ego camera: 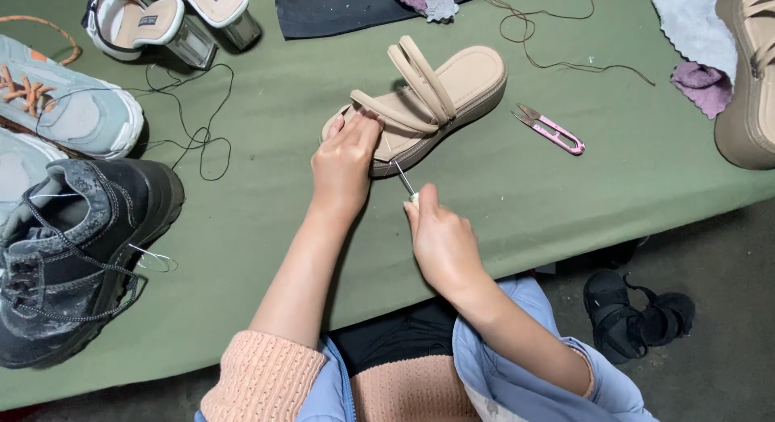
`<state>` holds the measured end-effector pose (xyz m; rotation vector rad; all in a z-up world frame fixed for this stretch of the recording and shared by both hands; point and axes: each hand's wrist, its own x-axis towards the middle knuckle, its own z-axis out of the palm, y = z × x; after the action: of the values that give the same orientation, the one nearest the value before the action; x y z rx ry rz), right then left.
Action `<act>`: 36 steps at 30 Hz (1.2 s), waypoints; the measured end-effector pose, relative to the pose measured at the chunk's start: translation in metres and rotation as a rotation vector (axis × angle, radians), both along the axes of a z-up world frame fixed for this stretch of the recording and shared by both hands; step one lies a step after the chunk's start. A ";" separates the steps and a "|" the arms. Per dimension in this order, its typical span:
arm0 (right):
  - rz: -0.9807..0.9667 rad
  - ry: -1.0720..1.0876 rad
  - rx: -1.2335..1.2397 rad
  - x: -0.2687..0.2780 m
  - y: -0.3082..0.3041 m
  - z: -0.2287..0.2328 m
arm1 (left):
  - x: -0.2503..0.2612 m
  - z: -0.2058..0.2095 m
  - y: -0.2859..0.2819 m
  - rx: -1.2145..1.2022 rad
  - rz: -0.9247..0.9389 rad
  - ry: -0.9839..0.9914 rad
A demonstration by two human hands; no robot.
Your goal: The person is sewing a beige sandal using a needle and thread. They are working on the straps of the sandal, pulling the thread through the material to secure it.
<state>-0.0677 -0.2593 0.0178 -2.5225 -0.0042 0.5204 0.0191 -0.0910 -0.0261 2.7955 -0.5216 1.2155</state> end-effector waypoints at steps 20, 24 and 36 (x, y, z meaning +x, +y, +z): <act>-0.154 0.198 0.420 -0.002 -0.013 -0.012 | 0.004 -0.008 -0.017 0.065 0.104 -0.177; -0.311 0.263 0.704 -0.005 -0.007 -0.011 | 0.006 -0.007 -0.018 0.085 0.129 -0.210; -0.338 0.392 0.848 -0.010 -0.009 0.000 | 0.018 -0.038 -0.014 0.052 0.119 -0.204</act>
<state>-0.0780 -0.2685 0.0173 -1.5324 0.2824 0.6818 0.0367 -0.1050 -0.0643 2.7964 -0.4080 1.5448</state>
